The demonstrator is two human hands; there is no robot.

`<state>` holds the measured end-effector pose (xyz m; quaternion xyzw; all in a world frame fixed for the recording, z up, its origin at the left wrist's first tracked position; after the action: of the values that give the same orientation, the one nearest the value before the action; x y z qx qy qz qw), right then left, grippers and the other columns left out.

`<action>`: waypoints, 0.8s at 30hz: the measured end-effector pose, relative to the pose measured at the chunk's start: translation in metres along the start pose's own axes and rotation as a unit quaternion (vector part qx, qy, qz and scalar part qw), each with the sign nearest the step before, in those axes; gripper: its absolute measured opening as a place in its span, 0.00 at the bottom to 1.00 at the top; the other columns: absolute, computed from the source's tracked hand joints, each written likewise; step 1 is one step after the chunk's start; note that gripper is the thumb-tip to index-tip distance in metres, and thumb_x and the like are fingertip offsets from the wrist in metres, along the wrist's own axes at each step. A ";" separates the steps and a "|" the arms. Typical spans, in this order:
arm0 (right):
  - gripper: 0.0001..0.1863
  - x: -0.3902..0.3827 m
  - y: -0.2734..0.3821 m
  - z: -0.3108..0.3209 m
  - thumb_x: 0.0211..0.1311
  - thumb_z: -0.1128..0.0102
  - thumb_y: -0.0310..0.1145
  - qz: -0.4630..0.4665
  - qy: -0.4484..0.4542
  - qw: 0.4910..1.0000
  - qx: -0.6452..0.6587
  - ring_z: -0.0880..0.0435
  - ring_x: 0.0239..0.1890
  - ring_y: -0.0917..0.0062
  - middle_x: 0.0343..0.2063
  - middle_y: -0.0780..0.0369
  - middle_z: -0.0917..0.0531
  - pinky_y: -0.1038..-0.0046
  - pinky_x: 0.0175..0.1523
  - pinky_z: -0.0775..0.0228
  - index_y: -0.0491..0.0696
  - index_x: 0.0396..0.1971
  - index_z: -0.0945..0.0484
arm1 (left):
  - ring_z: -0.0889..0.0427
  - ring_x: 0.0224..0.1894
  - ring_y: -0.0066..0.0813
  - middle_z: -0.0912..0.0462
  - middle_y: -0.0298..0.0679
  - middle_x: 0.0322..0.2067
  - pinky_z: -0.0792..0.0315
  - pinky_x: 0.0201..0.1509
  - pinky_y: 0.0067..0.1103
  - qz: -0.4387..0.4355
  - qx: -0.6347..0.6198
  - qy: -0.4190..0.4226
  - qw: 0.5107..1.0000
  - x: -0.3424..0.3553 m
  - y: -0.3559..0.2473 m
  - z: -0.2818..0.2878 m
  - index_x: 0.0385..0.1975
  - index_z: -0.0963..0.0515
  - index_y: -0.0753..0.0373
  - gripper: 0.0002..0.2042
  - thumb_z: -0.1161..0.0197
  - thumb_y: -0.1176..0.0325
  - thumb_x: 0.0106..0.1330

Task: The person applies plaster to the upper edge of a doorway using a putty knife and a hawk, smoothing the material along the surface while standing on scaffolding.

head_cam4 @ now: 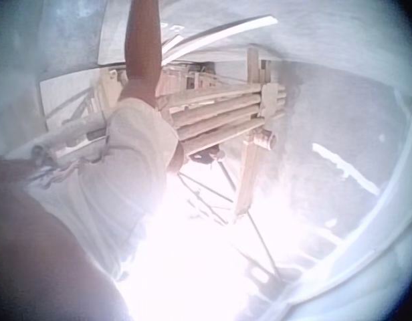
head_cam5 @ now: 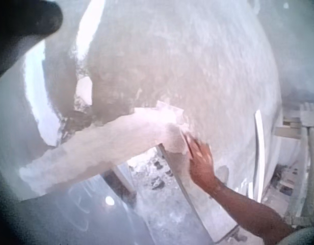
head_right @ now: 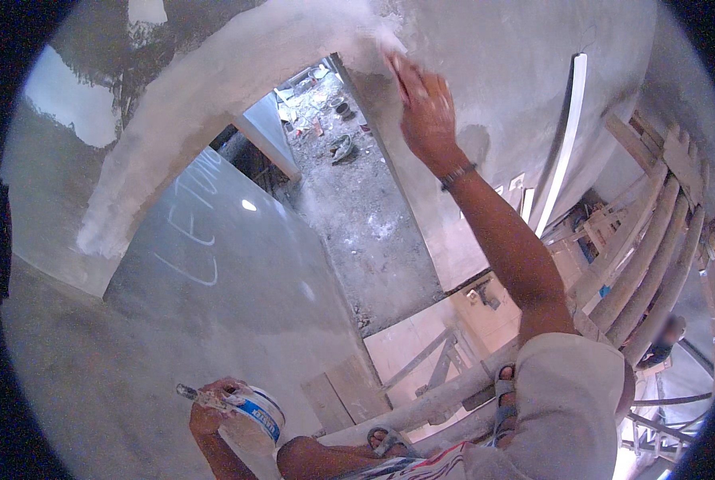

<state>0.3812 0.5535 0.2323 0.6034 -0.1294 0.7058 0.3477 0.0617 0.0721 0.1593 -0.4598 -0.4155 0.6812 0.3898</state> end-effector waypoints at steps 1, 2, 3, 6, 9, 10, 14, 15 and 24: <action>0.25 0.019 0.011 0.005 0.58 0.49 0.26 -0.004 -0.071 0.997 -0.021 0.27 0.47 0.64 0.51 0.58 0.28 0.64 0.47 0.33 0.51 0.58 0.35 | 0.22 0.43 0.33 0.21 0.44 0.40 0.29 0.48 0.28 -0.003 -0.013 0.000 1.000 0.000 -0.002 -0.002 0.38 0.23 0.69 0.31 0.23 0.56 0.34; 0.26 0.038 0.010 -0.003 0.58 0.49 0.27 -0.011 -0.106 0.993 -0.040 0.28 0.47 0.64 0.51 0.58 0.28 0.63 0.47 0.34 0.50 0.59 0.36 | 0.22 0.43 0.33 0.21 0.44 0.40 0.29 0.48 0.28 -0.006 -0.001 0.006 1.000 0.003 -0.003 -0.004 0.38 0.23 0.69 0.30 0.23 0.57 0.34; 0.26 0.051 0.013 -0.013 0.58 0.49 0.27 -0.017 -0.138 0.989 -0.056 0.28 0.47 0.63 0.52 0.58 0.29 0.62 0.47 0.35 0.49 0.59 0.37 | 0.23 0.43 0.33 0.21 0.44 0.40 0.29 0.48 0.28 -0.006 0.010 0.009 1.000 0.005 -0.002 -0.005 0.38 0.23 0.69 0.30 0.23 0.58 0.35; 0.26 0.035 0.039 -0.054 0.58 0.48 0.28 -0.086 -0.087 0.991 -0.045 0.29 0.48 0.63 0.51 0.58 0.29 0.60 0.45 0.34 0.48 0.58 0.37 | 0.23 0.43 0.34 0.21 0.44 0.40 0.29 0.48 0.29 -0.007 0.003 0.016 1.000 0.015 0.001 -0.007 0.38 0.23 0.68 0.28 0.24 0.60 0.36; 0.26 -0.011 0.050 -0.058 0.58 0.48 0.28 0.035 -0.034 0.999 -0.020 0.26 0.45 0.65 0.47 0.59 0.26 0.62 0.41 0.31 0.51 0.58 0.36 | 0.23 0.43 0.34 0.21 0.45 0.40 0.29 0.48 0.29 0.004 -0.032 0.018 0.999 0.017 0.013 -0.012 0.39 0.23 0.67 0.27 0.24 0.62 0.36; 0.26 -0.015 0.050 -0.047 0.58 0.48 0.28 0.071 -0.012 0.997 0.012 0.25 0.44 0.65 0.45 0.59 0.25 0.63 0.41 0.30 0.52 0.58 0.35 | 0.23 0.44 0.34 0.21 0.45 0.40 0.29 0.48 0.29 0.003 -0.039 0.022 0.999 0.020 0.011 -0.012 0.39 0.23 0.67 0.27 0.24 0.62 0.37; 0.26 0.041 0.039 0.012 0.56 0.48 0.25 0.164 0.000 0.986 0.010 0.22 0.42 0.66 0.43 0.60 0.22 0.62 0.44 0.28 0.61 0.56 0.31 | 0.23 0.43 0.33 0.21 0.44 0.39 0.29 0.48 0.28 -0.032 0.090 0.045 0.994 0.019 0.006 -0.012 0.39 0.23 0.66 0.27 0.24 0.62 0.36; 0.28 0.081 0.025 0.025 0.56 0.48 0.21 0.231 -0.024 0.972 0.022 0.23 0.46 0.64 0.48 0.58 0.24 0.65 0.43 0.27 0.61 0.57 0.31 | 0.23 0.43 0.33 0.21 0.44 0.39 0.29 0.48 0.28 -0.049 0.050 0.058 0.996 0.023 -0.004 -0.021 0.39 0.23 0.66 0.27 0.24 0.62 0.36; 0.17 0.125 0.029 0.033 0.52 0.45 0.31 0.399 0.015 0.917 -0.023 0.27 0.48 0.67 0.43 0.63 0.23 0.66 0.53 0.34 0.53 0.45 0.24 | 0.22 0.41 0.31 0.20 0.44 0.37 0.28 0.45 0.26 -0.048 0.045 0.037 0.997 0.018 -0.049 -0.065 0.38 0.23 0.69 0.30 0.23 0.60 0.33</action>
<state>0.3840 0.5545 0.3650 0.4828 -0.3699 0.7920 0.0531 0.1255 0.1197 0.1842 -0.4463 -0.3910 0.6620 0.4578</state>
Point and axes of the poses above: each hand's wrist, its own x-axis towards the middle knuckle, its own z-axis out of the back of the hand, y = z × x, the point moved 6 cm from there along x, towards the middle knuckle
